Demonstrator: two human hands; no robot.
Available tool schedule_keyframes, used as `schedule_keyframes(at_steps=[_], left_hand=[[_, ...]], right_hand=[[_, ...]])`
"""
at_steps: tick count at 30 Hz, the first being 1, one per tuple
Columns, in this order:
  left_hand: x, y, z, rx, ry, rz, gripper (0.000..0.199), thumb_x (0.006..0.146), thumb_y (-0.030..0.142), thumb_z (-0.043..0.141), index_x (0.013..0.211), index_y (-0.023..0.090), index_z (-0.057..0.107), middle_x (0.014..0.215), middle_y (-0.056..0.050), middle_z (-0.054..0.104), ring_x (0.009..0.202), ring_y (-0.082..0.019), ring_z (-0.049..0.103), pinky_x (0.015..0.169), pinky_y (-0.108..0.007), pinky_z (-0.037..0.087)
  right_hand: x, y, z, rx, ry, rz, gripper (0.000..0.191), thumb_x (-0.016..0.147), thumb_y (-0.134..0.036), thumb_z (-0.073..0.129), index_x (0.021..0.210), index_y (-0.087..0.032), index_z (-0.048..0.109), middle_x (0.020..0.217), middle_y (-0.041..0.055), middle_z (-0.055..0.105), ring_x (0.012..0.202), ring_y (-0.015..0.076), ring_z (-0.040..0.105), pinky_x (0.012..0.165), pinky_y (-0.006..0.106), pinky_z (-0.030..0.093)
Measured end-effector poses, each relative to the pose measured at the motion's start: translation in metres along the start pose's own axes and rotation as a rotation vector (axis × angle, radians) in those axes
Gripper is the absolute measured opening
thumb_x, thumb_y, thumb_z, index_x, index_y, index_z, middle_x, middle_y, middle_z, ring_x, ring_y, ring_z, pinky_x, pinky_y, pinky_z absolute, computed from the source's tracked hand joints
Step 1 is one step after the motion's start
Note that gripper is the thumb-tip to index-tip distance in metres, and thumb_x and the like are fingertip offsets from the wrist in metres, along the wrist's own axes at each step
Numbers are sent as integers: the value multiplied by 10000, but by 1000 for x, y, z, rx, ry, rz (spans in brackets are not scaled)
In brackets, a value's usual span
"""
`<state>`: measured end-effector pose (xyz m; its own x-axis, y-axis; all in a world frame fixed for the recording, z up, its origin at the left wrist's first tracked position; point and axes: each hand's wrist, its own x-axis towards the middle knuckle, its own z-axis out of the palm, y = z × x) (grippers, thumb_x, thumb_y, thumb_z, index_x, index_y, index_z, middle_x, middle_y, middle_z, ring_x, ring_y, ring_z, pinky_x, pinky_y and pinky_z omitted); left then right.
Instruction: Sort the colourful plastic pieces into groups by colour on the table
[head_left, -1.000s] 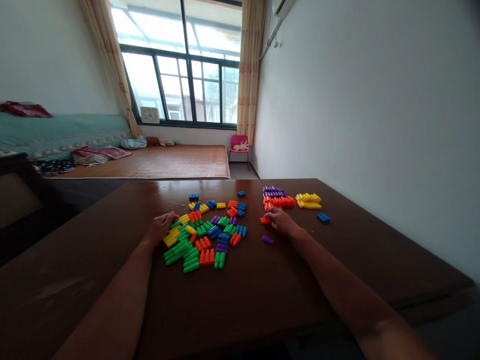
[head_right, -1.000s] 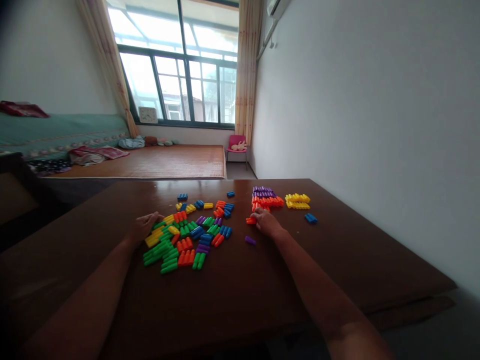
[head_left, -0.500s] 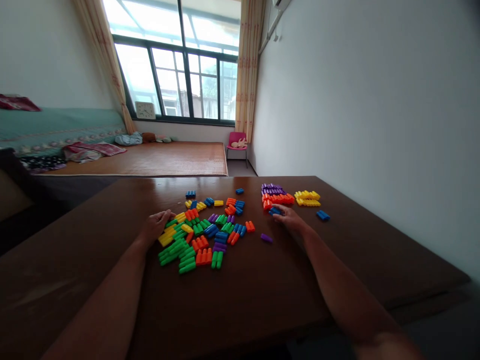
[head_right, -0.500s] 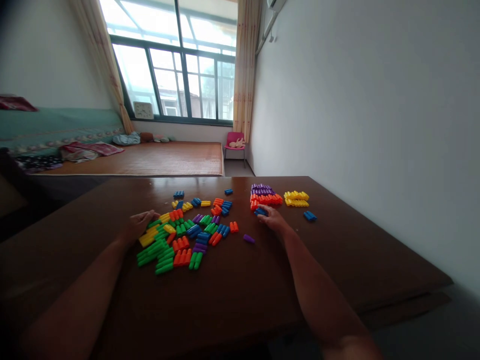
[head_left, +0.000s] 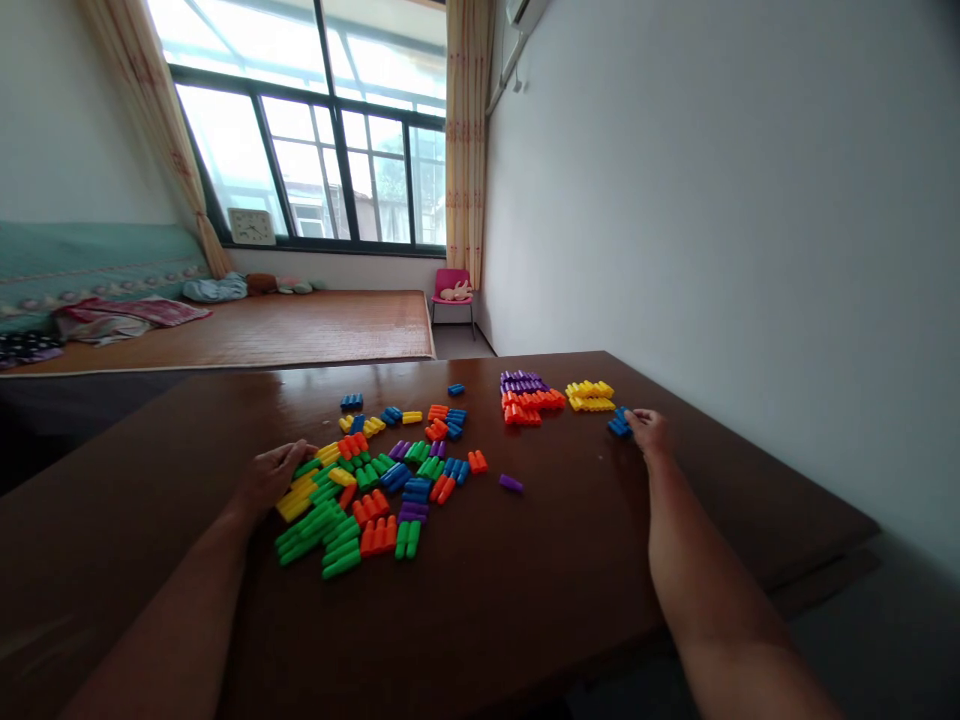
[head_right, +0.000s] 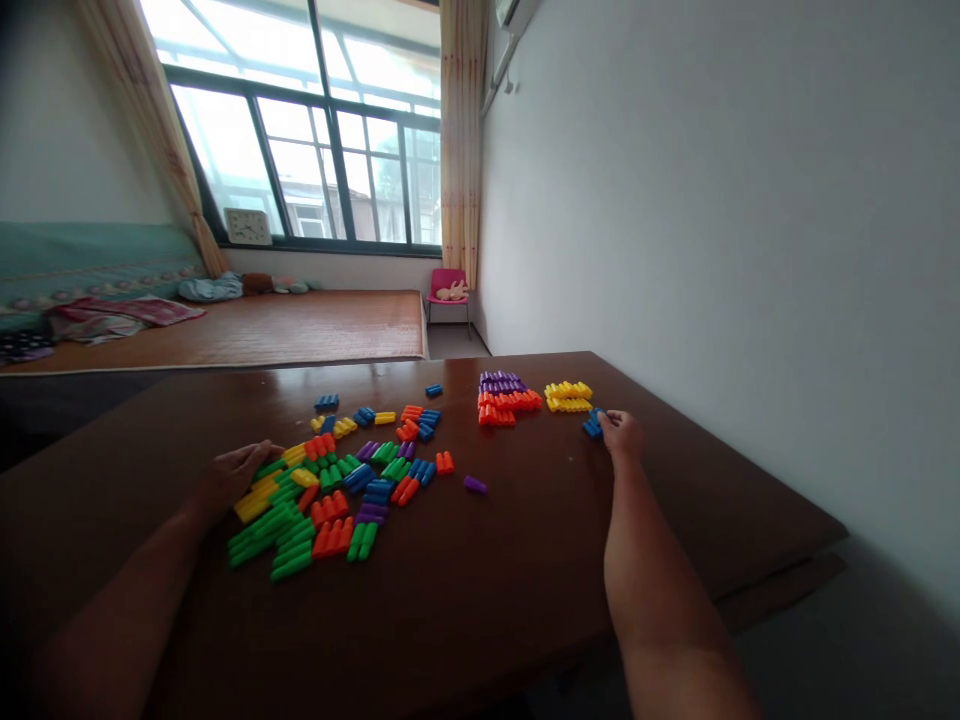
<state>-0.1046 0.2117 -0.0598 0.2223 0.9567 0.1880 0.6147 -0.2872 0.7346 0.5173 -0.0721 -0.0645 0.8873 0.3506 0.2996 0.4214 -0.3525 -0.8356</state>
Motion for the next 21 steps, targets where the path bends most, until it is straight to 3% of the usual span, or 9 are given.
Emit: schedule_keyframes(at_steps=[2,5,10,17,21], left_hand=[[-1,0,0,0,-10,-13,545,779,617,442,953,177,713,889,-4,743,817,-202,651,664,-232,485],[0,-2,0,11,-16,-25,530,795,600,439,970,179,708,912,-8,741,830,-201,648,679,-233,478],[4,-7,1,29,-22,-23,529,799,608,440,974,187,708,913,-10,742,816,-203,645,637,-232,477],[8,-14,3,52,2,21,566,772,640,425,936,193,729,881,-28,741,770,-211,656,590,-236,481],[9,-15,6,68,-1,48,561,803,623,389,975,201,716,921,-34,738,836,-221,655,665,-255,495]], right_hand=[[6,9,7,-105,-5,33,322,747,-395,673,901,-112,689,853,135,714,712,222,662,600,301,512],[14,21,12,-233,-9,13,361,711,-465,659,872,-144,700,836,123,728,690,232,669,574,297,490],[19,28,8,-157,57,-28,479,739,-547,590,987,-147,683,909,134,731,785,227,684,659,295,501],[12,35,13,-329,-29,-163,486,660,-452,683,1067,-188,657,1037,116,703,937,262,649,787,348,484],[4,28,14,-356,59,-247,553,700,-528,625,1133,-183,622,1075,127,681,953,288,622,810,410,477]])
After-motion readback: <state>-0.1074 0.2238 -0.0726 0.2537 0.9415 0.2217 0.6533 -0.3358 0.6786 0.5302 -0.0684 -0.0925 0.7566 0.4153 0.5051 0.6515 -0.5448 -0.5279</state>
